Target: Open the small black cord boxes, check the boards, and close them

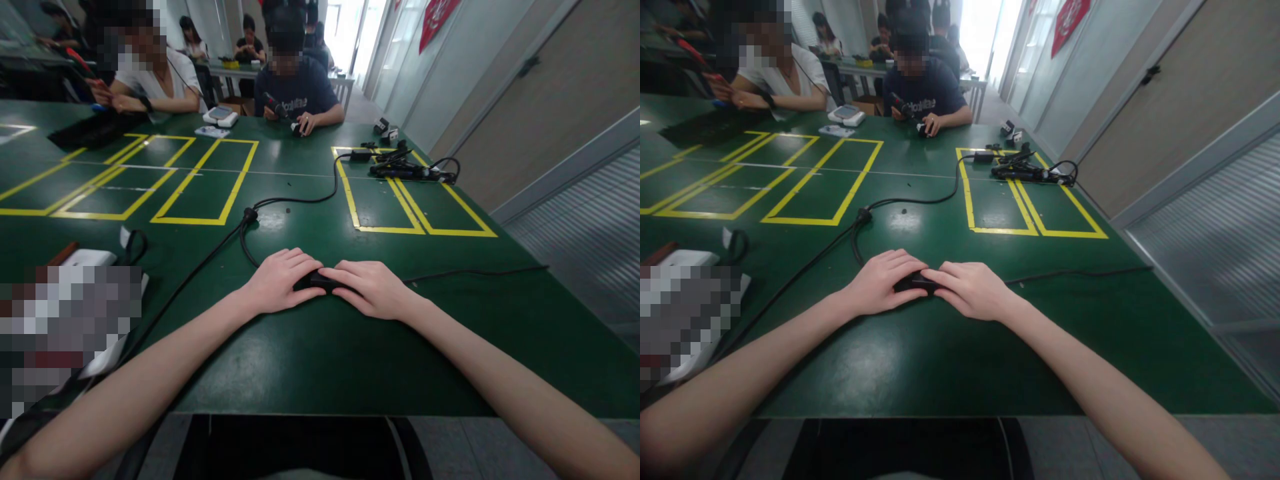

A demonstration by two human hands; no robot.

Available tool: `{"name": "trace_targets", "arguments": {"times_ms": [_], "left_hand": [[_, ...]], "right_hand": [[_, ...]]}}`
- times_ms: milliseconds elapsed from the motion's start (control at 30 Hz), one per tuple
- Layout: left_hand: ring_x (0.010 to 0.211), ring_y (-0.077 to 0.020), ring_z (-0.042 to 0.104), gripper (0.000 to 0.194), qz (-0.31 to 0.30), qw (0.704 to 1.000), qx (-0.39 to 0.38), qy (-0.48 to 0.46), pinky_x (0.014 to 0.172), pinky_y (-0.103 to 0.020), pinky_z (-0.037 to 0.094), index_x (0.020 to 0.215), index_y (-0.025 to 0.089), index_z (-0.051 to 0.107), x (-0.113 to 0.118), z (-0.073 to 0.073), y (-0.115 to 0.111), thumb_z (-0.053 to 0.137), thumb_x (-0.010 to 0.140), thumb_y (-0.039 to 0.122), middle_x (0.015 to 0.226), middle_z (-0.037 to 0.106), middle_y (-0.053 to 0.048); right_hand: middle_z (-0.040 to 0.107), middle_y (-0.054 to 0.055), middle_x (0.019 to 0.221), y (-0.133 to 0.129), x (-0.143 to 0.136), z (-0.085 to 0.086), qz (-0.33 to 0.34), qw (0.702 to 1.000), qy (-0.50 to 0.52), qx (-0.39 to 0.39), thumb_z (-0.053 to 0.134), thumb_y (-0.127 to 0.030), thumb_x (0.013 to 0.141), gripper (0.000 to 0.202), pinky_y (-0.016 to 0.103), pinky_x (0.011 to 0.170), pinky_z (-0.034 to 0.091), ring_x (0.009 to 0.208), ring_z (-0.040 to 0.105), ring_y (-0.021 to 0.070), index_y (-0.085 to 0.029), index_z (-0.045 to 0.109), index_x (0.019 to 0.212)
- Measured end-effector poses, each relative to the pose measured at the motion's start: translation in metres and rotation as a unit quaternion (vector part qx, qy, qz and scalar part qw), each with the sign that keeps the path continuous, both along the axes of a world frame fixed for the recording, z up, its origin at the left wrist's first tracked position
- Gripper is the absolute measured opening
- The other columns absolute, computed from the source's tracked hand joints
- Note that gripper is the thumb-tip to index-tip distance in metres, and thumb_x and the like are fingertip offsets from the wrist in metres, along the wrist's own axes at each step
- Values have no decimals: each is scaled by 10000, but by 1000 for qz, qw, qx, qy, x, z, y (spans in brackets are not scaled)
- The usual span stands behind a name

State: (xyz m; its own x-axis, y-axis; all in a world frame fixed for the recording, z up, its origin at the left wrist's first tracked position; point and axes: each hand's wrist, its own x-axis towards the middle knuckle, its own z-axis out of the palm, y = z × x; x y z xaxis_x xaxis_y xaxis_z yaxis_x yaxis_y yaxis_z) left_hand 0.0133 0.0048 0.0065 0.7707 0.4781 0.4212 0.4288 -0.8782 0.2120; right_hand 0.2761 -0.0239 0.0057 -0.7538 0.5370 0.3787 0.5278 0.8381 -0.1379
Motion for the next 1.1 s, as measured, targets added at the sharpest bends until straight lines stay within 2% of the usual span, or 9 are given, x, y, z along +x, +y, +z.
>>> {"name": "trace_targets", "arguments": {"times_ms": [100, 200, 367, 467, 567, 667, 800, 967, 1100], "left_hand": [[1342, -327, 563, 538, 15, 998, 48, -22, 1120, -521, 451, 1453, 208, 544, -3, 2, 1, 586, 1021, 526, 1482, 584, -178], [1449, -345, 472, 554, 22, 998, 60, -24, 1216, -592, 350, 1488, 257, 518, -6, 3, 2, 632, 1001, 496, 1588, 488, -167], [1448, -341, 482, 519, -16, 999, 36, -18, 1178, -561, 431, 1491, 229, 516, -4, 0, 1, 612, 1021, 426, 1596, 471, -184], [1474, -360, 454, 558, -19, 999, 33, -22, 1161, -572, 451, 1531, 230, 470, -3, -1, 0, 615, 1020, 404, 1652, 384, -200], [1486, -365, 443, 564, -21, 998, 40, -32, 1162, -567, 456, 1543, 223, 454, -2, -3, 1, 600, 1028, 400, 1672, 344, -204], [1484, -362, 447, 551, -19, 999, 35, -34, 1165, -563, 459, 1538, 220, 460, -3, -5, 2, 588, 1034, 401, 1668, 354, -199], [1471, -360, 465, 546, -20, 999, 15, -24, 1160, -566, 466, 1541, 234, 463, -4, -6, 2, 587, 1033, 391, 1663, 371, -187], [1423, -341, 519, 508, -25, 1000, -7, -11, 1139, -548, 489, 1516, 219, 493, -4, -6, 2, 562, 1043, 393, 1601, 467, -180], [1363, -316, 574, 469, -23, 1000, -22, 0, 1111, -512, 516, 1478, 201, 529, -5, -6, 2, 553, 1047, 383, 1539, 540, -171]], "right_hand": [[733, 104, 1159, 12, 18, -3, -53, 992, 112, -35, 443, -358, 1090, 378, 357, 815, 592, 959, 725, 232, -233, 564, 1427], [723, 109, 1220, 32, 48, -6, -145, 960, 236, -38, 512, -424, 1058, 360, 406, 838, 601, 1008, 718, 270, -253, 613, 1358], [689, 100, 984, 61, 113, -8, -323, 838, 433, -75, 590, -534, 982, 442, 267, 493, 415, 571, 550, 117, -219, 643, 1288], [646, 105, 982, 68, 144, -2, -406, 760, 504, -60, 604, -555, 926, 477, 244, 480, 332, 570, 501, 87, -192, 646, 1233], [617, 82, 979, 67, 162, 5, -465, 715, 521, -37, 566, -589, 888, 524, 257, 509, 391, 613, 503, 119, -195, 618, 1230], [628, 91, 1009, 63, 170, 9, -521, 715, 465, 1, 618, -546, 811, 549, 367, 702, 528, 798, 603, 201, -163, 613, 1205], [656, 157, 1175, 56, 171, 11, -593, 731, 337, 20, 758, -347, 660, 616, 438, 1011, 485, 1095, 620, 290, -129, 609, 1217], [676, 166, 1213, 51, 168, 11, -655, 717, 233, -40, 734, -330, 721, 612, 462, 1006, 490, 1109, 627, 319, -175, 583, 1294], [680, 194, 1238, 48, 164, 14, -676, 704, 217, -20, 687, -343, 780, 603, 451, 1005, 487, 1129, 634, 340, -146, 575, 1339]]}}
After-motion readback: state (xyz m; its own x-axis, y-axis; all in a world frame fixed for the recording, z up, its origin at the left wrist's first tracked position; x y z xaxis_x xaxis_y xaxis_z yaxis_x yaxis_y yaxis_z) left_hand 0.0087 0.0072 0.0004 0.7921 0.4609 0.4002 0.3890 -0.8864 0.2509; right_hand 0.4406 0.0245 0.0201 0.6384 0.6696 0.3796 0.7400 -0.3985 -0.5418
